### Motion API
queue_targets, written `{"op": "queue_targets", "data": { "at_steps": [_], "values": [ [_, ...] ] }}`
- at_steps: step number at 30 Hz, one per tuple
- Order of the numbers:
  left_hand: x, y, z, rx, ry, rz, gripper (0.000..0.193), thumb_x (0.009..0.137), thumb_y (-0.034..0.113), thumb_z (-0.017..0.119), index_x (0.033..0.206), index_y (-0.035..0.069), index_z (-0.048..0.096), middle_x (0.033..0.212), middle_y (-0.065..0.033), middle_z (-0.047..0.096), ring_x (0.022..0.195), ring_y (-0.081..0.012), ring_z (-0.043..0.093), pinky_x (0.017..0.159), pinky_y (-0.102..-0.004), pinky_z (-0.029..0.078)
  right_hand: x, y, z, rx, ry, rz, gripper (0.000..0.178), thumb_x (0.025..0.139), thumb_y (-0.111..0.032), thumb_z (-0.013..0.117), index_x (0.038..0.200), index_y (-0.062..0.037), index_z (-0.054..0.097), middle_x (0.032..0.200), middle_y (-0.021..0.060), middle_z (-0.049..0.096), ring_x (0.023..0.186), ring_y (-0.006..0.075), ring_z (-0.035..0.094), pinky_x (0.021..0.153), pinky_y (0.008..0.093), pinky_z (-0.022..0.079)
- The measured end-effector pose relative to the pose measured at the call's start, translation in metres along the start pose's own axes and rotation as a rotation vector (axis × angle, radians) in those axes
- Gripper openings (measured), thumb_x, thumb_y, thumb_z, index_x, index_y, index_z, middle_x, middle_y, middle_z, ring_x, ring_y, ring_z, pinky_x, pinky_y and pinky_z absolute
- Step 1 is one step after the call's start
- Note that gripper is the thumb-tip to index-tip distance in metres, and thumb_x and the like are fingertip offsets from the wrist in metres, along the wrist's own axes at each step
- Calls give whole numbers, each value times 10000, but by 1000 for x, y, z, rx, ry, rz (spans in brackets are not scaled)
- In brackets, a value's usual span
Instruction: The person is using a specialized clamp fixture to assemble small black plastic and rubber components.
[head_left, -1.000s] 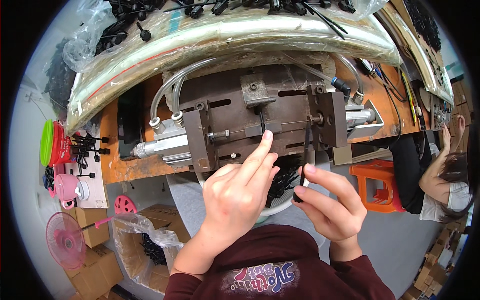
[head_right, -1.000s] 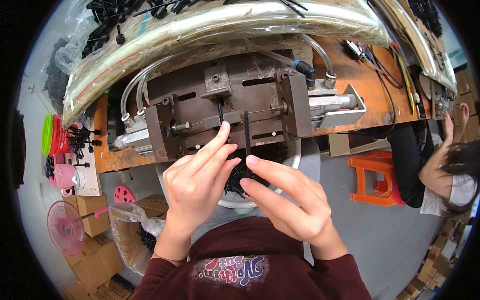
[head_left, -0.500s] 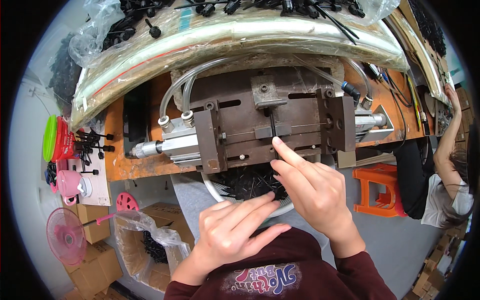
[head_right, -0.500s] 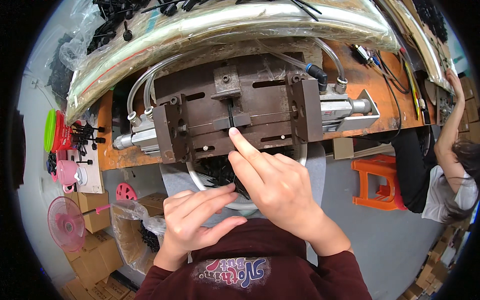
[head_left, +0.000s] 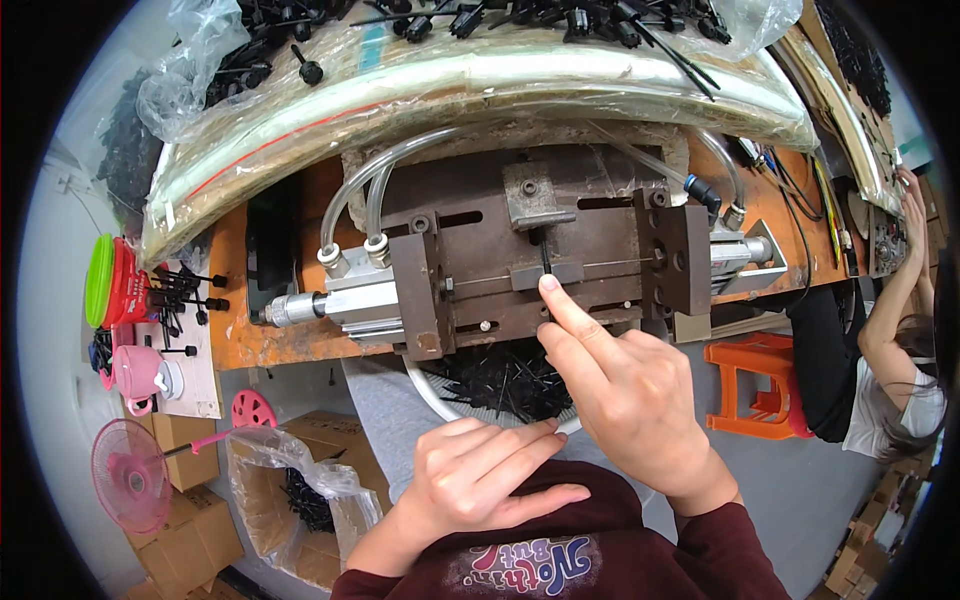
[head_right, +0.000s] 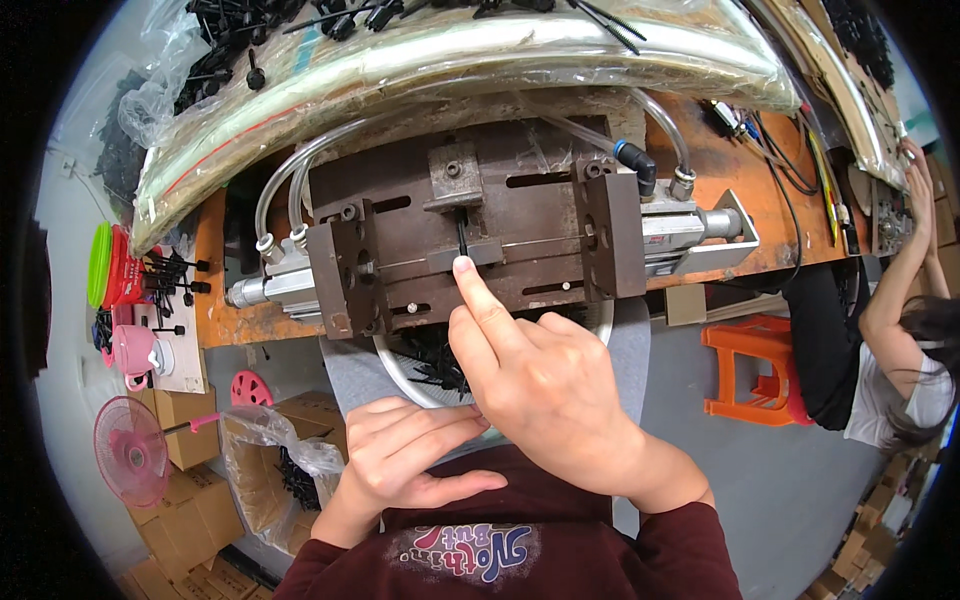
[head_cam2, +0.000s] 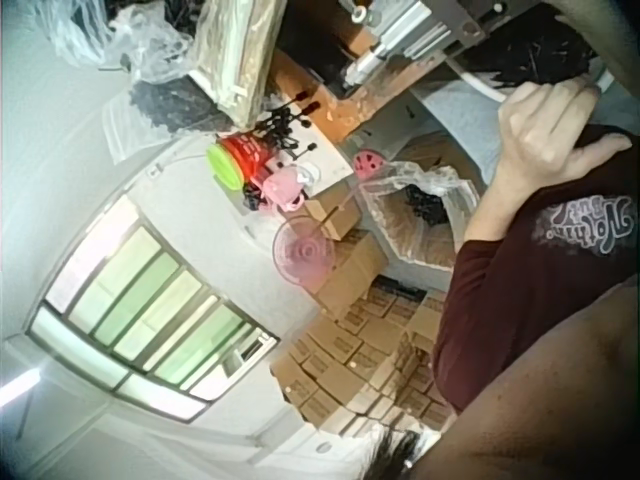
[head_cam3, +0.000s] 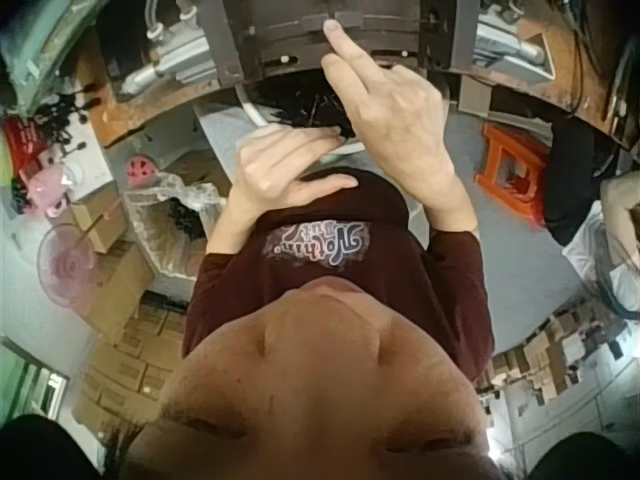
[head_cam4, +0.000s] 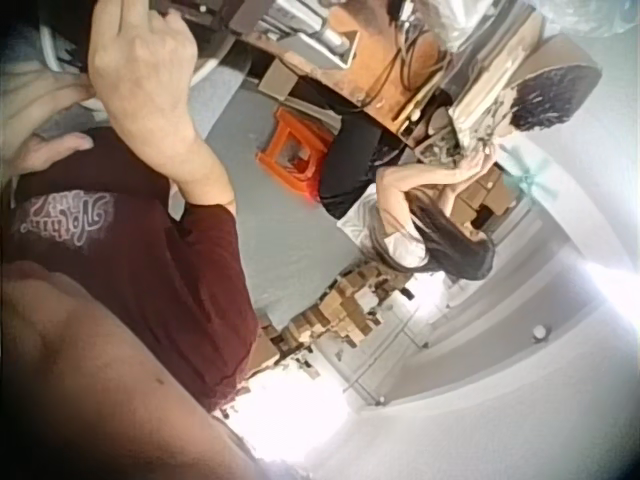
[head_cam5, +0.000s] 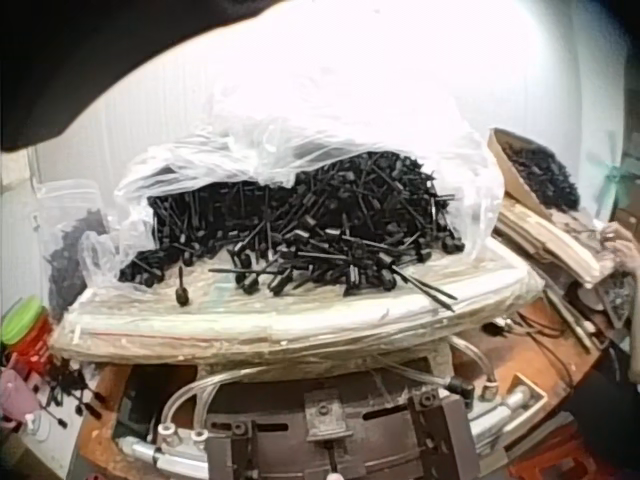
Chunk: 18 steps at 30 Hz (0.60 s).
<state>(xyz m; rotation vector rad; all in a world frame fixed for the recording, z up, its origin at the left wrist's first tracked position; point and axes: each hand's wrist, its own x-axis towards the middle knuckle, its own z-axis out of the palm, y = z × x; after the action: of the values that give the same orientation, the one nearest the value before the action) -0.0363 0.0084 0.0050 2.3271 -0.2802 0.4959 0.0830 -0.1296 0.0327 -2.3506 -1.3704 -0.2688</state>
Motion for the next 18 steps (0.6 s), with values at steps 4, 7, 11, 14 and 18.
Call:
{"op": "queue_targets", "data": {
  "at_steps": [4,7,11,14,18],
  "values": [
    [0,-1,3,-29,59,76,366,674,349,847,799,35,708,804,-61,715,549,-130,620,497,-225,457,0,-2,-3,-21,-26,-18,249,719,-24,606,964,-9,643,1269,142,624,472,146,472,504,258,445],
    [-1,-1,4,-49,66,97,363,670,351,849,797,40,710,795,-51,715,554,-129,622,504,-226,463,2,-4,-8,-44,-65,-6,225,727,-46,651,950,-15,641,1237,145,638,508,164,530,516,272,463],
    [-3,-1,2,-40,69,117,359,659,342,854,812,47,716,813,-47,721,574,-128,634,521,-225,469,18,9,-29,118,-5,-36,300,715,-136,791,964,-36,657,1043,121,697,742,241,684,611,305,532],
    [-11,-1,0,-21,49,101,373,636,338,861,847,61,727,850,-44,733,605,-128,653,551,-224,481,58,41,-42,73,414,-115,197,762,-96,732,924,-54,627,875,100,662,702,262,659,597,328,521],
    [-13,-1,0,-49,47,128,362,640,333,859,846,64,731,844,-44,736,600,-126,654,551,-217,477,114,100,-76,-236,485,18,175,765,-152,722,890,-47,658,833,103,694,792,300,671,715,405,514]
  ]
}}
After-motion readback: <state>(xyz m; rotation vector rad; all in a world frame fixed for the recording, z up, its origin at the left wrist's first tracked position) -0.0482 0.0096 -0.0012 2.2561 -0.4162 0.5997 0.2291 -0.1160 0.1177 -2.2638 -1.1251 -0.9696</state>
